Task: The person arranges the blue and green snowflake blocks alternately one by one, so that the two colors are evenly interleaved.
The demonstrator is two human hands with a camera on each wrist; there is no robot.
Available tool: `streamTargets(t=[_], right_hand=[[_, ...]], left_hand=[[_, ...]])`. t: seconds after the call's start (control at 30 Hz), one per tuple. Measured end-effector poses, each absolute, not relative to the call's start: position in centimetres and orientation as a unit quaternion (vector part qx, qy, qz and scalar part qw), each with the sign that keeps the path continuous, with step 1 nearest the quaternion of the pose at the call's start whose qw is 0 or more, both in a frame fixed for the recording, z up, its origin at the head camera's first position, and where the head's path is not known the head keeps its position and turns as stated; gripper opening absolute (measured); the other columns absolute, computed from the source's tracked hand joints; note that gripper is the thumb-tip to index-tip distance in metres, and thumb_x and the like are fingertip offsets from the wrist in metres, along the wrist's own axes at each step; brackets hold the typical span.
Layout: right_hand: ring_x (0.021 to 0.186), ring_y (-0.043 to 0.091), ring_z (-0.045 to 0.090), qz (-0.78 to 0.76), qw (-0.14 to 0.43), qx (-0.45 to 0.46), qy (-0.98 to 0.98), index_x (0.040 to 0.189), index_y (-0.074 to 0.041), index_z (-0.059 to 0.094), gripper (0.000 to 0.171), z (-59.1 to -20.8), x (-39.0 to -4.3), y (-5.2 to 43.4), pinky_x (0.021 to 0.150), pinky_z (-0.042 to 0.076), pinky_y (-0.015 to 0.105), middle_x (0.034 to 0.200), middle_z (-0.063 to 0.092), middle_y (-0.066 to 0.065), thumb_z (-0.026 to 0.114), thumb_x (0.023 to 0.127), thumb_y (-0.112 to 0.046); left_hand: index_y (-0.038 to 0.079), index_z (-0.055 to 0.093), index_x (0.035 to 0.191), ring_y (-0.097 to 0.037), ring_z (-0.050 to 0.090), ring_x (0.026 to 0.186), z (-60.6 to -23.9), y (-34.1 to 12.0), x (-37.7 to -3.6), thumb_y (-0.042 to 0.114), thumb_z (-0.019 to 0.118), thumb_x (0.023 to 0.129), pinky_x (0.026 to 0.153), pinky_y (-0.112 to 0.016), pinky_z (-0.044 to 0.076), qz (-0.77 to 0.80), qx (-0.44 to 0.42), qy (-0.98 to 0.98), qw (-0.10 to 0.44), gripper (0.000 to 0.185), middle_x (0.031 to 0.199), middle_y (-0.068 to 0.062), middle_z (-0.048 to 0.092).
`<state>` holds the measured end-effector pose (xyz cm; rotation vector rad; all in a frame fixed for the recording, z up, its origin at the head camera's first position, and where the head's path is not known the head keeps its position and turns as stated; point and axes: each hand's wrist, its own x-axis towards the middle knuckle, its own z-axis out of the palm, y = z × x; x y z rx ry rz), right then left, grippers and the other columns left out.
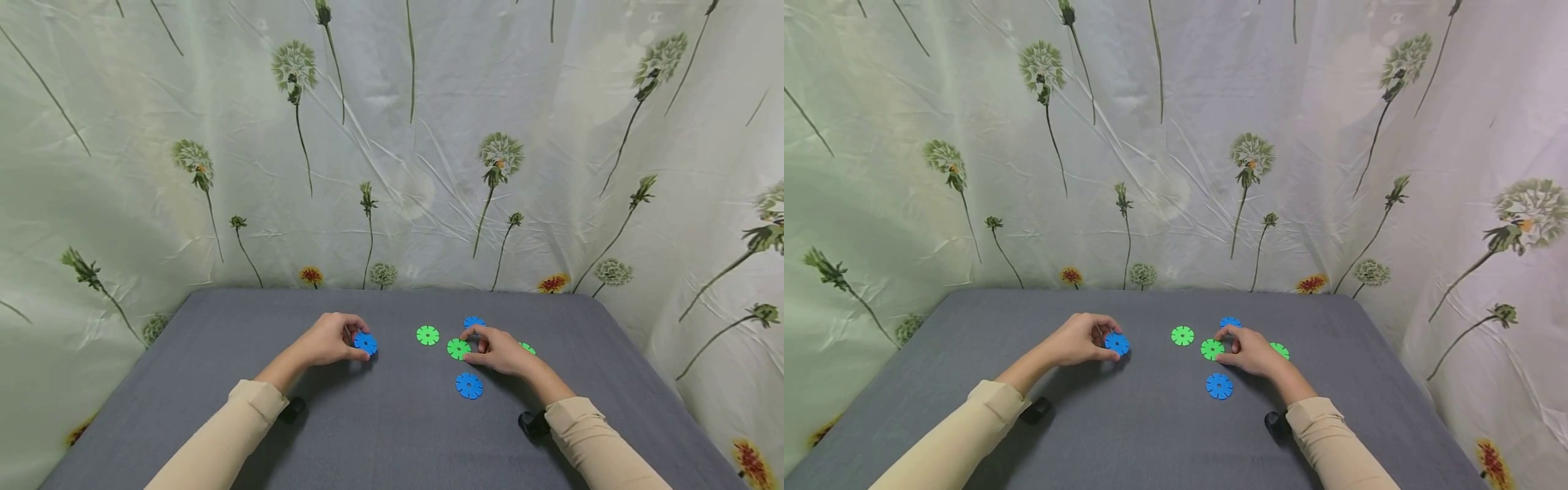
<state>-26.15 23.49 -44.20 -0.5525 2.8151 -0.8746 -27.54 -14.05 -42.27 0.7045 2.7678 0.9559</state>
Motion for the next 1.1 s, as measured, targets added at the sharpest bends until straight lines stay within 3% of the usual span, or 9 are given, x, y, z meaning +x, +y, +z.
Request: streamTargets(t=[0.43,1.1], right_hand=[[0.069,0.014,0.045,-0.288,0.069,-0.184,0.937,0.121,-0.015,0.065,0.033,-44.3,-26.3,23.6,0.064,0.037,0.028,0.078,0.052,0.001,0.075,0.092,-0.028],[0.069,0.013,0.045,-0.296,0.073,-0.184,0.935,0.121,-0.014,0.065,0.033,-44.3,-26.2,23.5,0.064,0.037,0.027,0.078,0.052,0.000,0.075,0.092,-0.027]], left_hand=[[0.016,0.071,0.107,-0.012,0.059,0.076,-42.9,-19.4,-29.9,0.030,0.087,0.079,0.071,-0.031,0.049,0.293,0.169,0.940,0.054,0.035,0.089,0.000,0.065],[0.016,0.073,0.112,-0.015,0.056,0.073,-44.0,-21.1,-30.9,0.028,0.088,0.077,0.067,-0.031,0.047,0.305,0.161,0.936,0.064,0.039,0.085,0.001,0.065]])
